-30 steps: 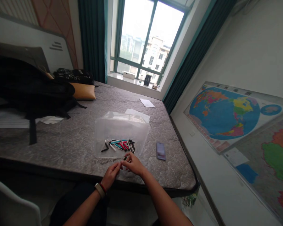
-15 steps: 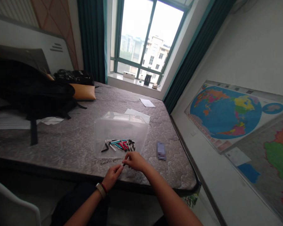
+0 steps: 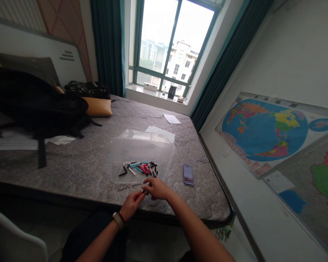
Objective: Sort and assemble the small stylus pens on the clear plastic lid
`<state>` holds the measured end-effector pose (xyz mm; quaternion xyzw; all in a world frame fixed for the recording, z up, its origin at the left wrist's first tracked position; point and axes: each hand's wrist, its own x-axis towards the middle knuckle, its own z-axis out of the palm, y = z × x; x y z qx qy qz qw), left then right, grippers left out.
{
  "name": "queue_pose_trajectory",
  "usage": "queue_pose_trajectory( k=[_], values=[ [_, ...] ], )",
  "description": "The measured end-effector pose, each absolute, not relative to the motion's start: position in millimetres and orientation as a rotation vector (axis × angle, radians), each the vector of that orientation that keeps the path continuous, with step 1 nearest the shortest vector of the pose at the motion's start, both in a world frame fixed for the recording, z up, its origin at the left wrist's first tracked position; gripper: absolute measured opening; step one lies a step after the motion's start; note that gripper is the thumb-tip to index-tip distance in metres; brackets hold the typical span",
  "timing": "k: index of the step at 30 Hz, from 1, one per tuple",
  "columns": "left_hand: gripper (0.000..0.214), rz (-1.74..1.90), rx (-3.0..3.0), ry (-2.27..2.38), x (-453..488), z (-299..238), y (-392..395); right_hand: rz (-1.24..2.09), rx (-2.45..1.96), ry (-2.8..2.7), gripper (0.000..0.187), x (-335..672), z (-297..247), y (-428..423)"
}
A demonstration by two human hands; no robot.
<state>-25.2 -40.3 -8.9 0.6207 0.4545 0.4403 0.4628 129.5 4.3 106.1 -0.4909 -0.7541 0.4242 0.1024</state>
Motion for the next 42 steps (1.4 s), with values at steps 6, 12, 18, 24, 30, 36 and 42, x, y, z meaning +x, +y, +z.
queue_pose_trajectory(
  k=[6, 12, 18, 24, 30, 36, 42],
  values=[
    [0.043, 1.091, 1.482, 1.125, -25, -8, -40, 0.947, -1.337, -2.338, 0.009, 126, 107, 5],
    [0.042, 1.080, 1.529, 1.104, -26, -3, -42, 1.074, -1.393, -2.397, 0.012, 130, 108, 8],
    [0.043, 1.080, 1.523, 1.133, -26, -7, -41, 1.110, -1.293, -2.361, 0.021, 131, 107, 9],
    [0.046, 1.080, 1.505, 1.152, -25, -1, -42, 1.036, -1.294, -2.348, 0.007, 135, 111, 11],
    [0.042, 1.092, 1.399, 1.100, -25, 1, -44, 0.951, -1.284, -2.344, 0.014, 139, 127, 18],
    [0.046, 1.113, 1.382, 1.046, -24, -2, -43, 0.984, -1.266, -2.401, 0.012, 136, 123, 19],
    [0.044, 1.108, 1.349, 1.054, -25, 2, -42, 0.830, -1.335, -2.321, 0.015, 133, 129, 27]
  ],
)
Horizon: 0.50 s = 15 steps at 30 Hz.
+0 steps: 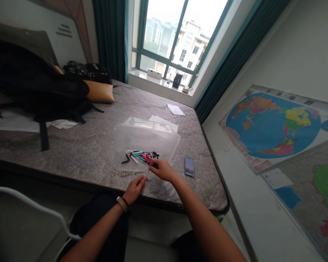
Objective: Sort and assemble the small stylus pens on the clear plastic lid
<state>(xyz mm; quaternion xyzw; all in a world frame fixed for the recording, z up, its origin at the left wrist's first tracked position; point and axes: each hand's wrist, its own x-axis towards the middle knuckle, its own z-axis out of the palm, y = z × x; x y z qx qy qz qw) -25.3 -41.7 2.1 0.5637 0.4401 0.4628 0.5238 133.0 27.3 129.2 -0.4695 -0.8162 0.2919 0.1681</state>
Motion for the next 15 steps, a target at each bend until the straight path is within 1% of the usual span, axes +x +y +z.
queue_pose_trajectory(
  k=[3, 5, 8, 11, 12, 13, 15],
  values=[
    [0.044, 1.114, 1.337, 1.057, -25, 3, -41, 0.833, -1.400, -2.258, 0.022, 132, 134, 40],
    [0.045, 1.124, 1.325, 1.069, -25, 3, -41, 0.846, -1.447, -2.227, 0.023, 130, 133, 51],
    [0.045, 1.136, 1.308, 1.074, -24, 3, -41, 0.705, -1.522, -2.118, 0.023, 127, 126, 65],
    [0.045, 1.134, 1.299, 1.066, -24, 2, -40, 0.452, -1.549, -1.969, 0.043, 122, 116, 67],
    [0.044, 1.133, 1.296, 1.067, -24, 2, -40, 0.417, -1.535, -1.967, 0.045, 120, 113, 65],
    [0.044, 1.134, 1.294, 1.068, -24, 1, -40, 0.420, -1.517, -1.999, 0.041, 118, 110, 61],
    [0.043, 1.138, 1.291, 1.071, -24, 0, -40, 0.546, -1.508, -2.111, 0.031, 115, 104, 50]
  ],
)
